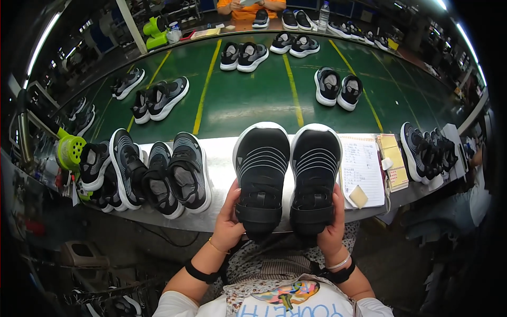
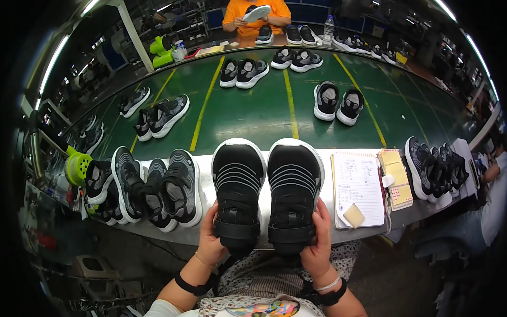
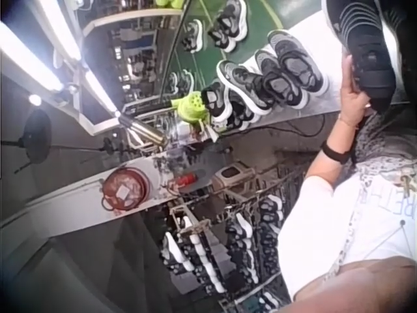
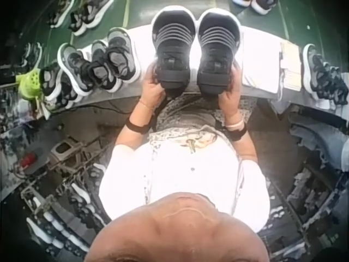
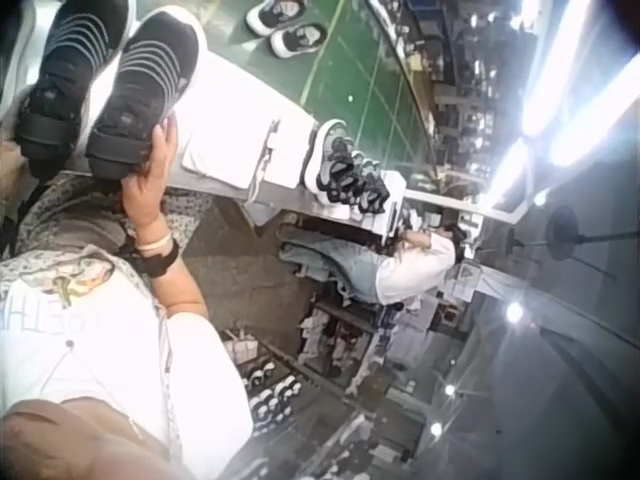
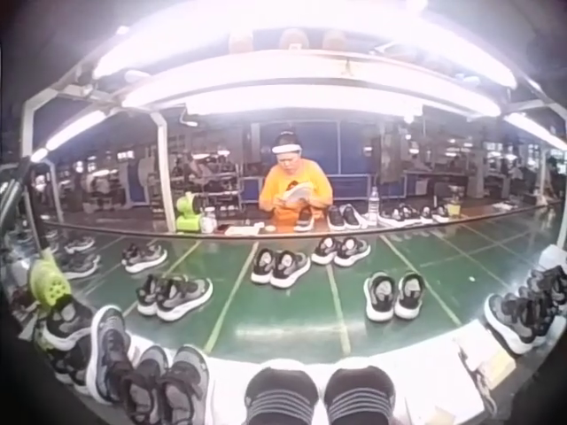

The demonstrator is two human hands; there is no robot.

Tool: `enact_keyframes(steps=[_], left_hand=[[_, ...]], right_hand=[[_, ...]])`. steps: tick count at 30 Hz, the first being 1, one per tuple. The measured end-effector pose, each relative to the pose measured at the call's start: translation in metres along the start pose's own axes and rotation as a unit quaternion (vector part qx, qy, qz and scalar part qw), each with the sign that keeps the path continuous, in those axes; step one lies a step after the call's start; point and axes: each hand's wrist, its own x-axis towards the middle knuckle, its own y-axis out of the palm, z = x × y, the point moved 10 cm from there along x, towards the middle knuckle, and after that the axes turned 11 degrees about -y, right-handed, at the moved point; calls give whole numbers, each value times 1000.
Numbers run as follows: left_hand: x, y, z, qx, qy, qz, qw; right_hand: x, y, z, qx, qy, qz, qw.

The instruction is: Inspecting and organizing finished shoes at a quality control station.

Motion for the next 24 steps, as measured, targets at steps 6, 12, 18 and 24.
enact_keyframes(steps=[6, 12, 18, 24], left_hand=[[0, 4, -12, 79, 54, 16, 995], [1, 7, -27, 164, 105, 8, 981], [0, -1, -31, 249, 106, -47, 962], [-5, 4, -49, 332, 156, -64, 928]], right_hand=[[2, 4, 4, -28, -40, 27, 998], [-1, 0, 3, -64, -44, 23, 997], [2, -4, 10, -143, -69, 22, 987], [4, -2, 18, -189, -87, 29, 978]])
